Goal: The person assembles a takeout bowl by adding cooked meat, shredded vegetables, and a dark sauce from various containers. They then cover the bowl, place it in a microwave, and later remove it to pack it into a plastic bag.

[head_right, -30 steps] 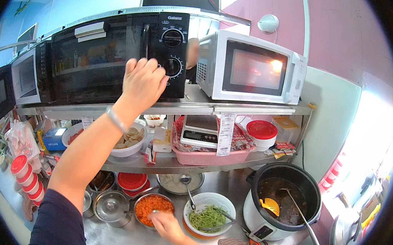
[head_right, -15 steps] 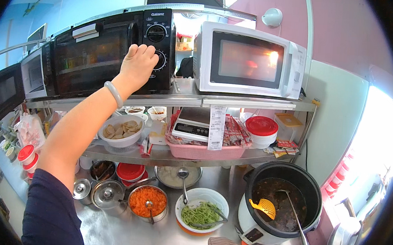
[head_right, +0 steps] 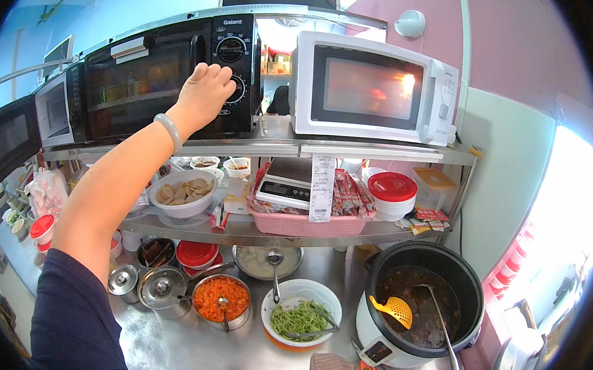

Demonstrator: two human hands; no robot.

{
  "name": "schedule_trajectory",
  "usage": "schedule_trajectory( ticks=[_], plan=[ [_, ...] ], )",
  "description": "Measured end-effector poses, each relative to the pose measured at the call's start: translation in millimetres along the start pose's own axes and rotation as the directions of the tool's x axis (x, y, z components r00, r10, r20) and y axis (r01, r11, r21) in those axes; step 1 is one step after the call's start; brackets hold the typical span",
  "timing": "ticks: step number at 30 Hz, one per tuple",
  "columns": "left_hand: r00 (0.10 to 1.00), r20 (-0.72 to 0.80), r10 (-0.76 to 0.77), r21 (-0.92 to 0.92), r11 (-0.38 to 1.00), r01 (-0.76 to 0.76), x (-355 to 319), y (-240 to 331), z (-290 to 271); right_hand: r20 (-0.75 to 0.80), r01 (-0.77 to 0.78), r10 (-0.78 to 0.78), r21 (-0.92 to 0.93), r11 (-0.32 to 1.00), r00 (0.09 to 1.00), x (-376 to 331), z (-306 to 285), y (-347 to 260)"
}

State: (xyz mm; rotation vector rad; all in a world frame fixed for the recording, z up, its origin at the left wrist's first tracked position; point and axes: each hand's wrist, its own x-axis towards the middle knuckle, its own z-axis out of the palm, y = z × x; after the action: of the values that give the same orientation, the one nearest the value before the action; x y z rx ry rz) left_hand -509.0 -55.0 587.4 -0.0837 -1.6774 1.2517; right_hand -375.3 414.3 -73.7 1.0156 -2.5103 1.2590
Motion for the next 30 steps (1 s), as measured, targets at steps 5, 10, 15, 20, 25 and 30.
schedule_trajectory(
  ticks=[5,10,15,20,25,30],
  plan=[
    [0.996,-0.014,-0.083,-0.181,0.980,0.079,1,3,-4,0.141,-0.077,0.101,-0.170,0.982,0.985,12,-22,-27],
    [0.944,0.125,-0.304,-0.108,0.942,0.318,10,12,-32,0.221,-0.012,0.074,-0.271,0.963,0.972,19,-32,-31],
    [0.984,-0.100,-0.150,-0.727,0.686,0.031,-31,95,-127,0.127,-0.150,0.177,-0.195,0.969,0.976,13,-32,-41],
    [0.975,-0.100,0.199,-0.988,-0.135,-0.074,-130,198,-247,-0.424,-0.437,0.597,0.418,0.796,0.681,-21,-92,-106],
    [0.914,0.109,0.391,-0.732,-0.591,0.340,-178,280,-296,-0.768,-0.102,0.537,0.539,0.836,0.349,-40,-210,-129],
    [0.900,0.070,0.429,-0.598,-0.704,0.382,-181,326,-332,-0.827,-0.341,0.402,0.275,0.899,0.392,-44,-308,-130]
  ],
)
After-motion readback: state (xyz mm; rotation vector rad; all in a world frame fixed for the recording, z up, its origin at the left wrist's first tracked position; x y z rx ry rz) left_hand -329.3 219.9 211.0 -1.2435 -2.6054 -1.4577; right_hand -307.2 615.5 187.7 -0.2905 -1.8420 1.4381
